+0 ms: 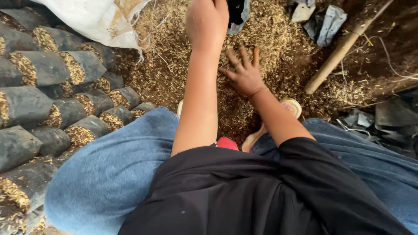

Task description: The person scoops loose substrate from a pile on the ground and fills small black plastic planting pouches. They repeatedly pack the material into the pouches and place the filled pouches into a stack on the left.

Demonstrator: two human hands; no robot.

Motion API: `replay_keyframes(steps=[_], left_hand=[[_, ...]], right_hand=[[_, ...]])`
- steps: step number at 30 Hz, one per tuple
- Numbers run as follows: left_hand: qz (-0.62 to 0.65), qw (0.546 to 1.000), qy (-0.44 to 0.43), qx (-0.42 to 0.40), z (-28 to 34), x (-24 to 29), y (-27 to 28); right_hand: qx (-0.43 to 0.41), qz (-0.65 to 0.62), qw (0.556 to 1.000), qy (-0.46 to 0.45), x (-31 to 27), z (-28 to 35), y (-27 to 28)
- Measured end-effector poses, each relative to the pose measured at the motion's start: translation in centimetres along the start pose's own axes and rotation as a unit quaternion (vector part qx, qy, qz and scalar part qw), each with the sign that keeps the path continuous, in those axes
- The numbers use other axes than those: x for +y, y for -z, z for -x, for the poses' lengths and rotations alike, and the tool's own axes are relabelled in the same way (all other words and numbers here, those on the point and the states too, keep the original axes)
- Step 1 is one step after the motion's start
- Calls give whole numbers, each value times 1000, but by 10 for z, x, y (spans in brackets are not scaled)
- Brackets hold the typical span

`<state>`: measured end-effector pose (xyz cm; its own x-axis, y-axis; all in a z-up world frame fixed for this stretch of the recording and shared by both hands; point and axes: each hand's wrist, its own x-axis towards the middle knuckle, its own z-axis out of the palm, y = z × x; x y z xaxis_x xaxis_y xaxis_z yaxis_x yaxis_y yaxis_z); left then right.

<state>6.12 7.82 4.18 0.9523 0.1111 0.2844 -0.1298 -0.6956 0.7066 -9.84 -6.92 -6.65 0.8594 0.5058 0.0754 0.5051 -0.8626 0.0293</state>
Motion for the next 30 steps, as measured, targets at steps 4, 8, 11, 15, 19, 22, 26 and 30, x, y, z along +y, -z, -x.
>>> replay_keyframes(steps=[4, 8, 11, 15, 19, 22, 26, 30], left_hand=[[7, 999, 43, -29, -1, -4, 22], [6, 999, 39, -31, 2, -10, 29], [12, 999, 35, -28, 5, -12, 33], [20, 997, 64, -44, 3, -7, 37], [25, 993, 86, -70, 5, -3, 41], [15, 994, 88, -65, -5, -1, 42], [17, 997, 62, -45, -3, 1, 39], [30, 997, 57, -29, 0, -6, 37]], right_hand=[[-14, -13, 1000, 3, 22, -15, -16], [-65, -57, 996, -34, 36, -31, -20], [-65, -60, 995, -45, 52, -47, -20], [-79, -68, 993, -55, 67, -73, -11], [-76, -76, 992, -69, 62, -74, 17], [-76, -99, 990, -69, 34, -53, 46], [-248, -121, 960, 55, -23, -35, 54], [-183, -36, 975, 119, -29, -49, 27]])
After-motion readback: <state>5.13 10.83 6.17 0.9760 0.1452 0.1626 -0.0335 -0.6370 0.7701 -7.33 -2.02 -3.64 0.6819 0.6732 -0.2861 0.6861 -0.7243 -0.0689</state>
